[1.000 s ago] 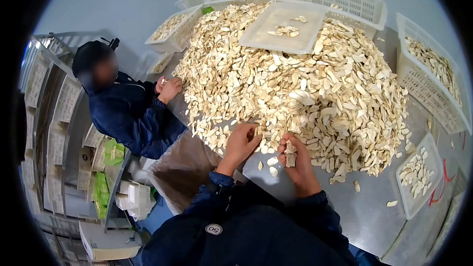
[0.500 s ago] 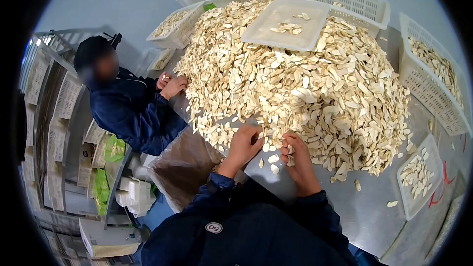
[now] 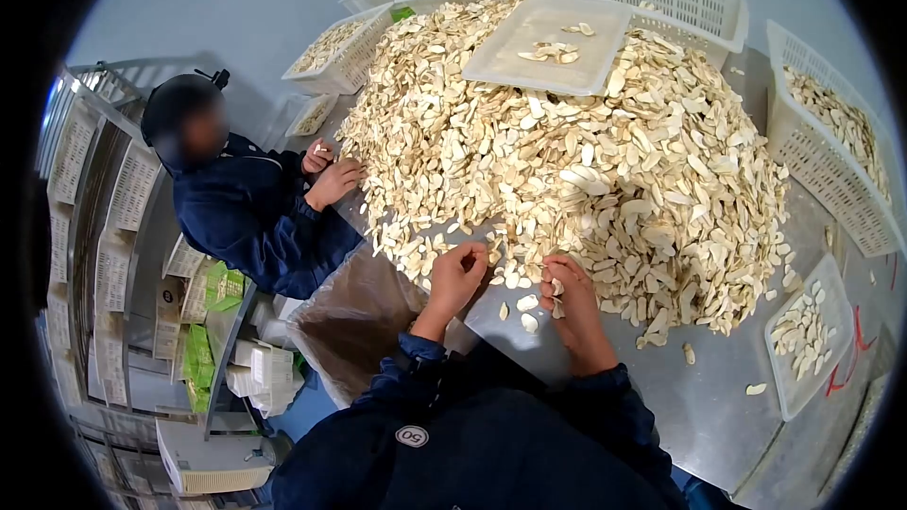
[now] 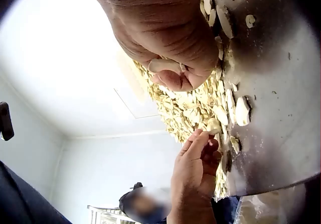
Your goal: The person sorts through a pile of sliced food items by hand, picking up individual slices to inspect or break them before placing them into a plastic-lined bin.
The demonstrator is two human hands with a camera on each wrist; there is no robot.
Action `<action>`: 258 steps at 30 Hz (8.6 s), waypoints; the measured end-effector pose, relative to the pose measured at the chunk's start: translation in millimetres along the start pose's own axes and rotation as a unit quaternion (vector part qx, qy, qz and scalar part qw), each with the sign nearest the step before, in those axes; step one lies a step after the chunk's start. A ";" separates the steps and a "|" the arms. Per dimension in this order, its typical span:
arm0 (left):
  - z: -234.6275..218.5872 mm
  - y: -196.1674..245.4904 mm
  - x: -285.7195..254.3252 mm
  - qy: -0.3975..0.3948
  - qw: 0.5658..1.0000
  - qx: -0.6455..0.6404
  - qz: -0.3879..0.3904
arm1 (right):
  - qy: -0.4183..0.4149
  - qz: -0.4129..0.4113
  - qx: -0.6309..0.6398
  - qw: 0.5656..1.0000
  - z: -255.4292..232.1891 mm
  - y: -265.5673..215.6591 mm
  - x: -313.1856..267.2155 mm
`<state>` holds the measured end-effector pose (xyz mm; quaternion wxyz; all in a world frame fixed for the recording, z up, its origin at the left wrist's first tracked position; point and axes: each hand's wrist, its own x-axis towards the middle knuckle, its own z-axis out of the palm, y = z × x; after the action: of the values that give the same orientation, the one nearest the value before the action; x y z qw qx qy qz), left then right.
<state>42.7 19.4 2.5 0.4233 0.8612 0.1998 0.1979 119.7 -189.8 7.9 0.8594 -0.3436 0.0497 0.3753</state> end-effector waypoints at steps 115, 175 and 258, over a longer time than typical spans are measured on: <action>46.7 33.3 10.7 -0.001 0.969 0.101 0.226 | 0.008 0.016 -0.016 1.000 1.5 1.2 -1.8; -3.5 13.2 33.6 -0.003 0.997 0.006 0.081 | 0.034 -0.025 0.005 0.999 4.5 -5.2 -6.7; -36.5 -28.3 39.7 0.086 0.958 0.272 0.042 | -0.001 -0.004 -0.163 0.987 7.2 17.8 -4.4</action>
<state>52.5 79.4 7.0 0.1458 0.9312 0.2449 0.2274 103.2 -179.4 5.1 0.7935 -0.4790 -0.0145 0.3752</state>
